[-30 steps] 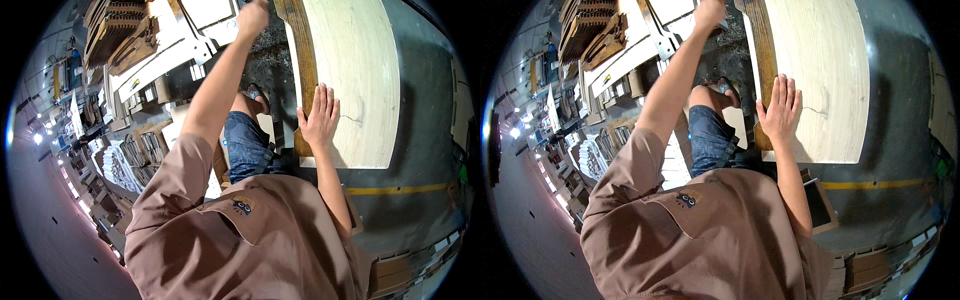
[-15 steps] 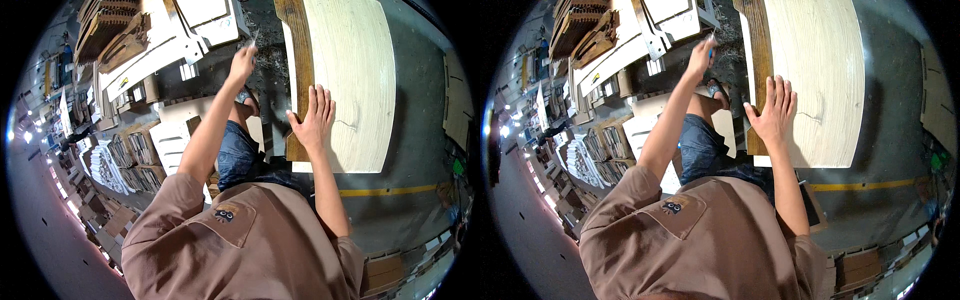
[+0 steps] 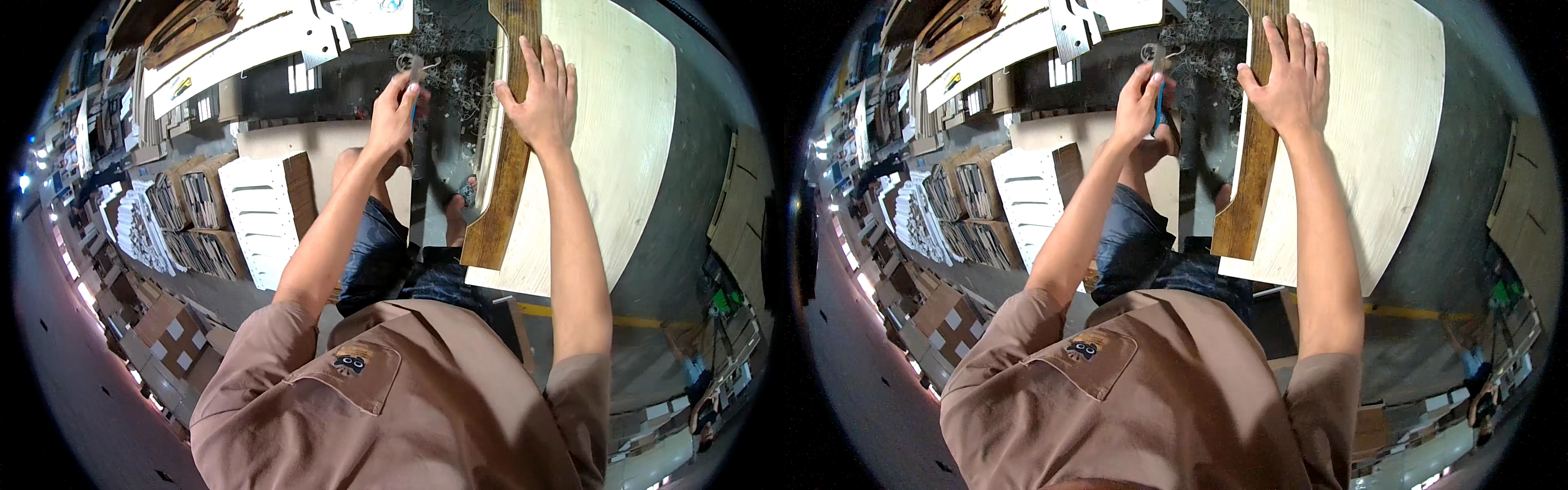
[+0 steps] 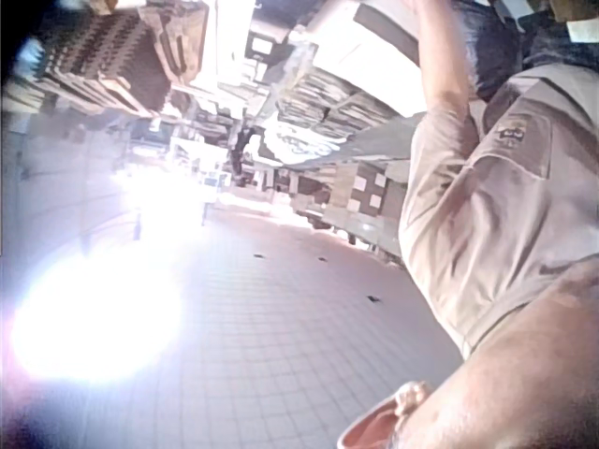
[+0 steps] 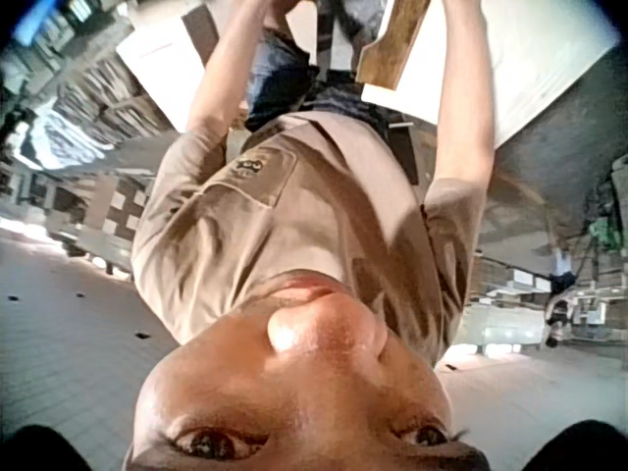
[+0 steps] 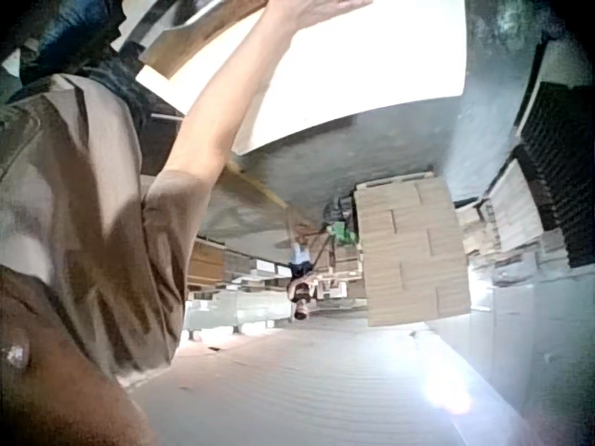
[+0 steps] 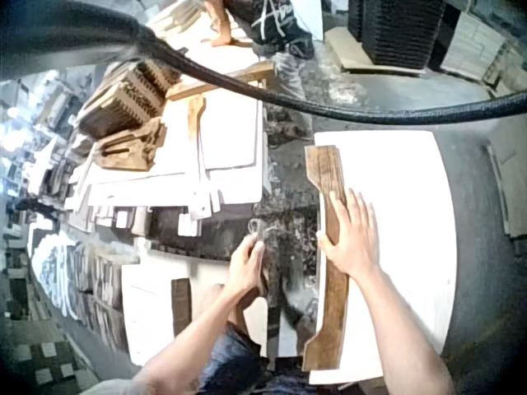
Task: The person scrapes the edges of a wooden piece with a handheld scraper, removes wood shavings by hand, and then picks up another wooden piece from a stack.
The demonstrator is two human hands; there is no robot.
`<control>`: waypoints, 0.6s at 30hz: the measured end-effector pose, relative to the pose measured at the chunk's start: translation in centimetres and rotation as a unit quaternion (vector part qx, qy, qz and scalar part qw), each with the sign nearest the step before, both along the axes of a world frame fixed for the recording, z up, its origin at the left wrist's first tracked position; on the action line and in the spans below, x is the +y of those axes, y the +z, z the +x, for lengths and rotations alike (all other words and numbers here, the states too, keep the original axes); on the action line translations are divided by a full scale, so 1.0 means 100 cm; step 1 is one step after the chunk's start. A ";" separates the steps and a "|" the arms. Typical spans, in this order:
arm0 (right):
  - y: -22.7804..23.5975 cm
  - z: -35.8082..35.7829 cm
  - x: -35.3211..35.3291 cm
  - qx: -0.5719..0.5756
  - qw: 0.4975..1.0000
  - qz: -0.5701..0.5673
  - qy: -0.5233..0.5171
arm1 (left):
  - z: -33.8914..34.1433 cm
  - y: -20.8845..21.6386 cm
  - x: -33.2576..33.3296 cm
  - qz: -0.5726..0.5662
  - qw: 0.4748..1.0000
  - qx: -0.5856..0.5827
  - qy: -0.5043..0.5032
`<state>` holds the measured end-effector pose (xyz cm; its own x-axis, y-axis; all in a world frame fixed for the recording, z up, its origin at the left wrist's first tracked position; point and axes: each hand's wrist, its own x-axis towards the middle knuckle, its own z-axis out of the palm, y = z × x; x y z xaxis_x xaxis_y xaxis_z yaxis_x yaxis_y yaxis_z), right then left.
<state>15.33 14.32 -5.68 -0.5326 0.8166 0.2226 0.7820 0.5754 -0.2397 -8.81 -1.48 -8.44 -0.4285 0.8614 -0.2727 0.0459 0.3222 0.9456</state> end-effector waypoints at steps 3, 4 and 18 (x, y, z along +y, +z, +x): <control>0.003 0.001 0.002 0.006 1.000 -0.018 0.010 | -0.012 0.011 0.043 -0.017 0.992 0.118 -0.051; 0.004 0.004 0.005 0.023 0.999 -0.020 0.020 | -0.014 0.017 0.061 0.005 0.981 0.183 -0.065; 0.022 0.018 0.026 0.008 0.997 -0.018 0.070 | -0.001 0.045 0.191 0.168 0.832 0.478 -0.224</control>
<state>17.11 16.96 -3.52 -0.6379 0.7424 0.2046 0.6910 0.6691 -0.2735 -8.95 17.63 -3.95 0.0735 0.9517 0.2980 0.8738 -0.2055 0.4408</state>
